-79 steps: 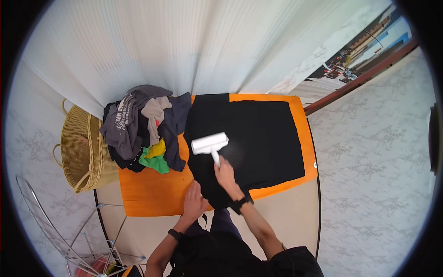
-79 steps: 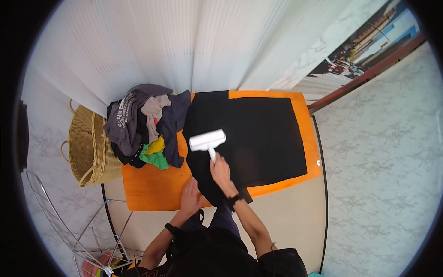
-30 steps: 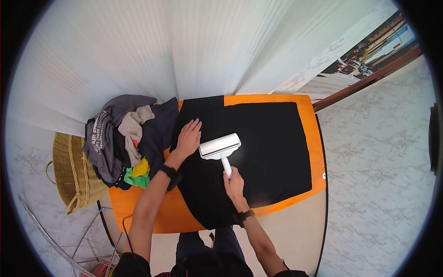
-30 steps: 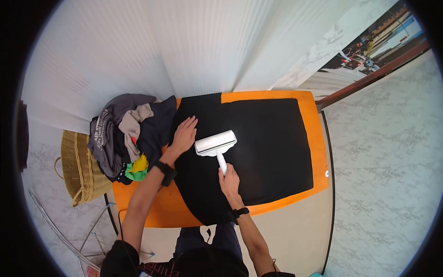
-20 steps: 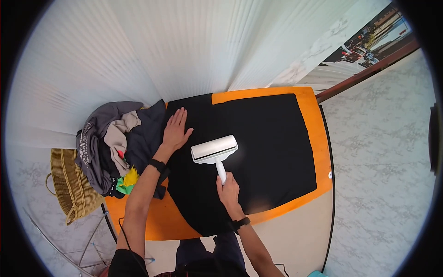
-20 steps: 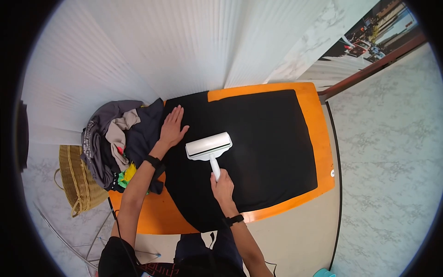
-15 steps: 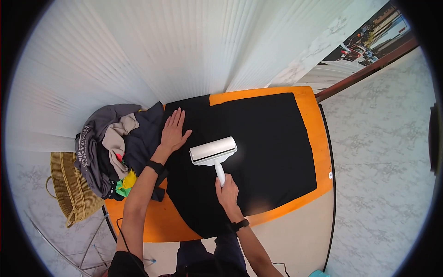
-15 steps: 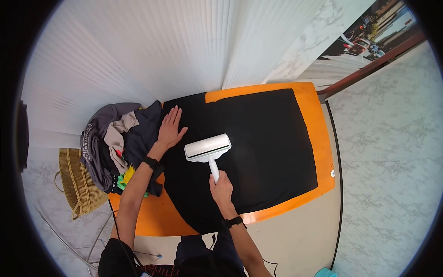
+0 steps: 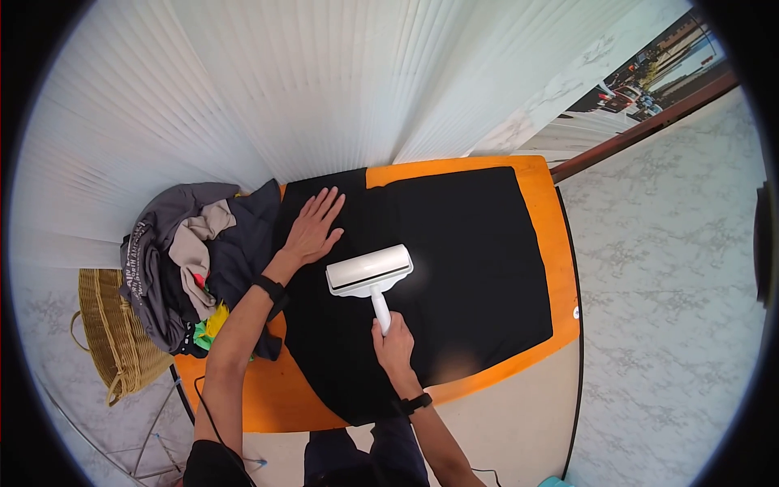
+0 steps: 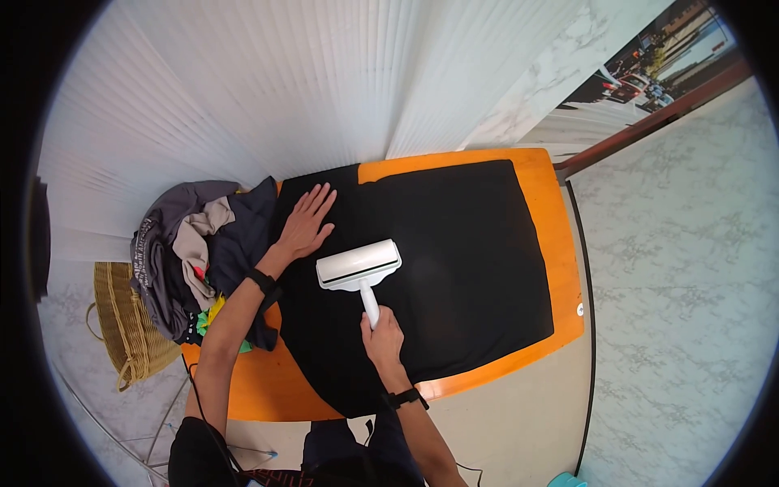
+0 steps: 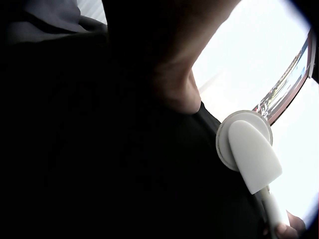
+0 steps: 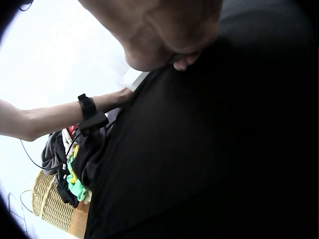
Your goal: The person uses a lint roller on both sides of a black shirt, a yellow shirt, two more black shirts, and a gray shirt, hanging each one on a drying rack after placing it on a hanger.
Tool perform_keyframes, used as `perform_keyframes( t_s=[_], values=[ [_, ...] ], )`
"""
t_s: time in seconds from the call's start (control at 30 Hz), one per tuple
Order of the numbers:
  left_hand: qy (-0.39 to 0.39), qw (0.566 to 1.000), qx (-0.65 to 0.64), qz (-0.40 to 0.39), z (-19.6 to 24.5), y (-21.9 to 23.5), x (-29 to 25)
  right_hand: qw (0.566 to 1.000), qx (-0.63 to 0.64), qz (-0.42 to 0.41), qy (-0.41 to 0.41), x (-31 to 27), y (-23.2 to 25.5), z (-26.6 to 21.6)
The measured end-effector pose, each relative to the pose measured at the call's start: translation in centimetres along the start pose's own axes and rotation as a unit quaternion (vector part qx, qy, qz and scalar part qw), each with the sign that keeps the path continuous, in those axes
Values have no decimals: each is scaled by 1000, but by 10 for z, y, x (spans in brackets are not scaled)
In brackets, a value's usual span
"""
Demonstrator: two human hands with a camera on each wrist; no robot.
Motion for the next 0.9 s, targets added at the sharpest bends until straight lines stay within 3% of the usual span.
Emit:
perform_keyframes(
  t_s=[0.07,0.17,0.37,0.47,0.57,0.77,0.9],
  values=[
    [-59,998,17,-16,13,-1,8,1000,2,3,0,1,0,0],
    [-54,997,28,-46,16,-14,22,1000,-12,-2,3,-1,-1,0],
    [-34,999,5,-29,19,-12,28,1000,-11,-4,-1,-1,-2,0],
    [-70,998,-7,5,36,0,41,1000,16,8,-1,-2,-2,0],
    [-111,993,18,-24,58,-4,62,1000,-5,9,8,-2,-3,1],
    [-76,996,29,-40,52,-19,76,1000,7,20,17,-2,0,0],
    [-101,994,37,-29,70,-9,88,1000,15,19,11,-3,0,0]
  ],
)
Point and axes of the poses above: each hand's wrist, its own x-axis towards the middle knuckle, its own y-axis out of the back of the hand, z = x × y, the point moved 8 cm from there along x, towards the middle knuckle, and after that the axes turned 11 degrees about -z, right-handed, at the moved point
